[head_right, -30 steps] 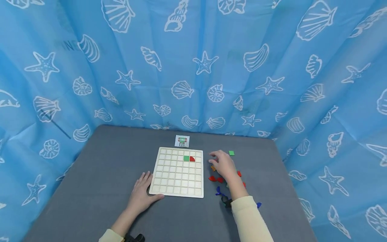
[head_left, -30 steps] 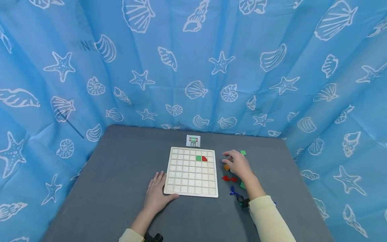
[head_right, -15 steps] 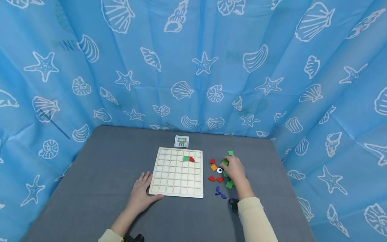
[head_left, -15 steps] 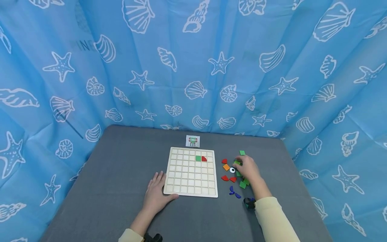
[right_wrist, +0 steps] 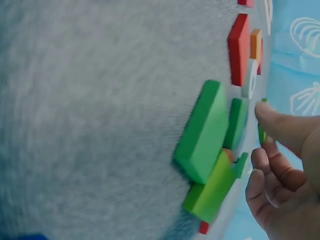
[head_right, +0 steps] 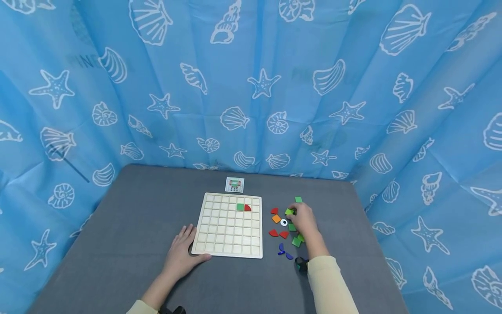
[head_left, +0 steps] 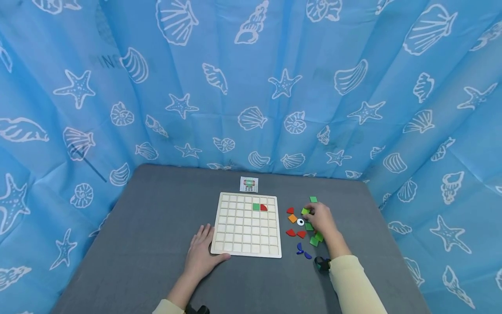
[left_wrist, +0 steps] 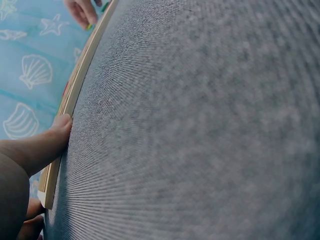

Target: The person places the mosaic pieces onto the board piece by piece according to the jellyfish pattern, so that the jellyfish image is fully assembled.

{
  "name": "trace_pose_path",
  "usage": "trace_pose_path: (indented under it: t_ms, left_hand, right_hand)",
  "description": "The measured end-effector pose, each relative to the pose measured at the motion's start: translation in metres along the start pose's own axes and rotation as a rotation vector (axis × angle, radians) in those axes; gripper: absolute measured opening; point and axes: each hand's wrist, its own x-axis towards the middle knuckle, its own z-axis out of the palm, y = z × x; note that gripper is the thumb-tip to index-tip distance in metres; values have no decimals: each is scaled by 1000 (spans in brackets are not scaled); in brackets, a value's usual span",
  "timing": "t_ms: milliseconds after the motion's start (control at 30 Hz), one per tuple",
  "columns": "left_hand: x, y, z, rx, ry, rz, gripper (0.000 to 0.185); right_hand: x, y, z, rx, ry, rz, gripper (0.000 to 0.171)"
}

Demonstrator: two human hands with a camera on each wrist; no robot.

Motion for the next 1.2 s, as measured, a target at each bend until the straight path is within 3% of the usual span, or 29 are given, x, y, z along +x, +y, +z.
trace_pose_path:
  t_ms: [500, 833, 1200]
  left_hand:
    - [-1, 0, 0, -11, -9, -4, 119]
    - [0, 4, -1, -36, -4, -10, 118]
    - [1, 8, -1, -15, -4, -16, 117]
  right_hand:
    - [-6, -47, -5, 36, 91, -118, 33]
    - [-2, -85, 8, 46, 72, -210, 29]
    - [14, -119, 39, 82, 2, -239, 27]
